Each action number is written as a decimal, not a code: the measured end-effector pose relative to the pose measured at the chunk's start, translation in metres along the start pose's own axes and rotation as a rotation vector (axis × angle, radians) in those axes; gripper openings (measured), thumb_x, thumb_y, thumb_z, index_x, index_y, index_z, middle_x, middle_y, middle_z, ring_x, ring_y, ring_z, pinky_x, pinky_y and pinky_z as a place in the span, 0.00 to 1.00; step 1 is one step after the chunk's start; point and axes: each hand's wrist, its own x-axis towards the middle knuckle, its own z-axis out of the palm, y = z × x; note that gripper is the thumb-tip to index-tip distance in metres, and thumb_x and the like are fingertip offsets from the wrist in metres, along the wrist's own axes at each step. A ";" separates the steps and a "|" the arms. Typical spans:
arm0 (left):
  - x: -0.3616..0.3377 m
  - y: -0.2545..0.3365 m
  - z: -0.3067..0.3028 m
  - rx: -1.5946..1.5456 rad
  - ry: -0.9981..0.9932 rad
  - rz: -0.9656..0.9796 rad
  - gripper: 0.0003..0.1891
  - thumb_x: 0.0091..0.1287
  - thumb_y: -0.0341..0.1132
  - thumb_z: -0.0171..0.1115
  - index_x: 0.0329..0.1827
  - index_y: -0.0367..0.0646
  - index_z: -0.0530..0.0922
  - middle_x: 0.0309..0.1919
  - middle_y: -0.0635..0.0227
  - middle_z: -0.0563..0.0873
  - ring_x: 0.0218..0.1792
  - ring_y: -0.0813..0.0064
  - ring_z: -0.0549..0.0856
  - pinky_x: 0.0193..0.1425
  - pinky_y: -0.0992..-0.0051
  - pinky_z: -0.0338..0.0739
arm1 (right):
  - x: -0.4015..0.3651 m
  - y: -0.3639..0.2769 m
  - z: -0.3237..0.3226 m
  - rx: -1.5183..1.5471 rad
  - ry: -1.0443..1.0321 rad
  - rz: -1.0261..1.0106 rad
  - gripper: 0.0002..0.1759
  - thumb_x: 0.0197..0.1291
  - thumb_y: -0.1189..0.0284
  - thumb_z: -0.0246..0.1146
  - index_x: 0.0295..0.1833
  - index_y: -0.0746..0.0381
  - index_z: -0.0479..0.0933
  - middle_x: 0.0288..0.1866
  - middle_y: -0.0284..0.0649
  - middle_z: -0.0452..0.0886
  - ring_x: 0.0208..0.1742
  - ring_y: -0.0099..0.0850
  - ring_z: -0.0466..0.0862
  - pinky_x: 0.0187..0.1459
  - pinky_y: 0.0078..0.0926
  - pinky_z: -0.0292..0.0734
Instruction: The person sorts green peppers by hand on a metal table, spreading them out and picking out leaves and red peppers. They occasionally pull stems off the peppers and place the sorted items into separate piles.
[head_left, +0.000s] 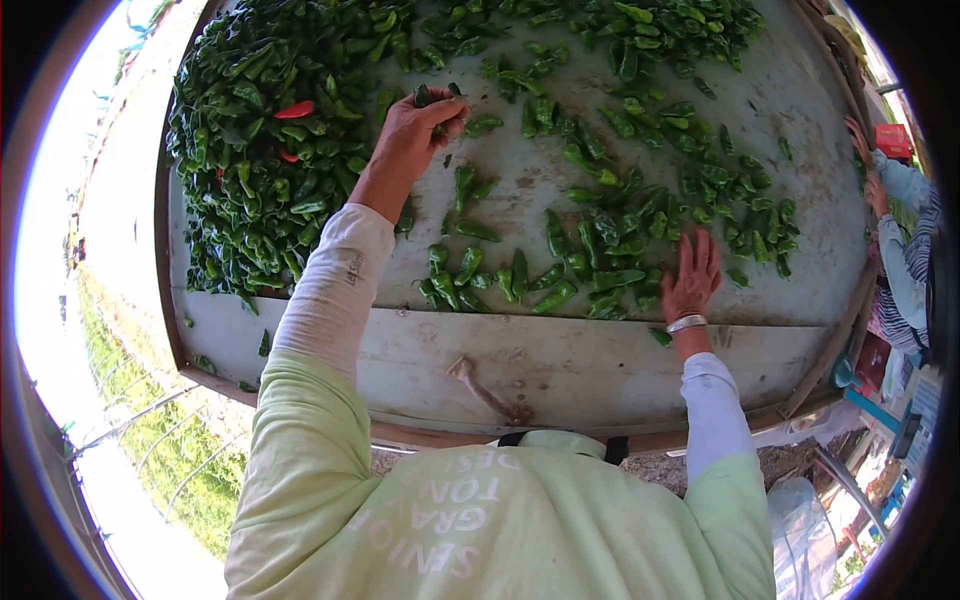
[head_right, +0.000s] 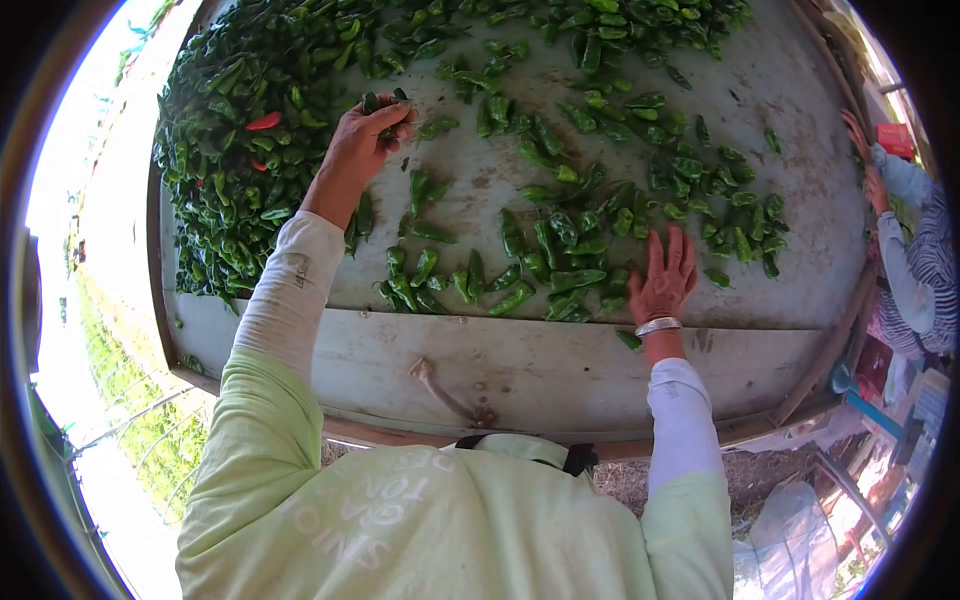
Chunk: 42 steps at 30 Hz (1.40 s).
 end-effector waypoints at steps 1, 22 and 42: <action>-0.009 0.002 -0.003 0.042 0.002 -0.023 0.06 0.58 0.32 0.64 0.35 0.44 0.75 0.28 0.69 0.83 0.24 0.84 0.78 0.22 0.82 0.65 | 0.000 -0.001 0.000 -0.011 -0.016 0.013 0.36 0.48 0.67 0.63 0.66 0.51 0.62 0.73 0.38 0.52 0.73 0.42 0.50 0.65 0.50 0.50; -0.477 -0.033 -0.259 0.881 0.874 -0.628 0.13 0.56 0.39 0.67 0.28 0.35 0.80 0.21 0.63 0.84 0.13 0.79 0.77 0.16 0.80 0.71 | 0.006 0.026 0.015 0.258 0.128 -0.002 0.29 0.46 0.67 0.64 0.59 0.50 0.70 0.70 0.37 0.57 0.70 0.43 0.55 0.63 0.50 0.57; -0.175 -0.026 -0.053 0.920 0.394 0.287 0.07 0.57 0.32 0.62 0.35 0.42 0.83 0.22 0.68 0.82 0.24 0.81 0.80 0.31 0.79 0.74 | -0.069 -0.012 -0.029 0.086 0.250 -0.028 0.32 0.47 0.69 0.66 0.61 0.55 0.67 0.66 0.44 0.61 0.66 0.48 0.61 0.64 0.48 0.59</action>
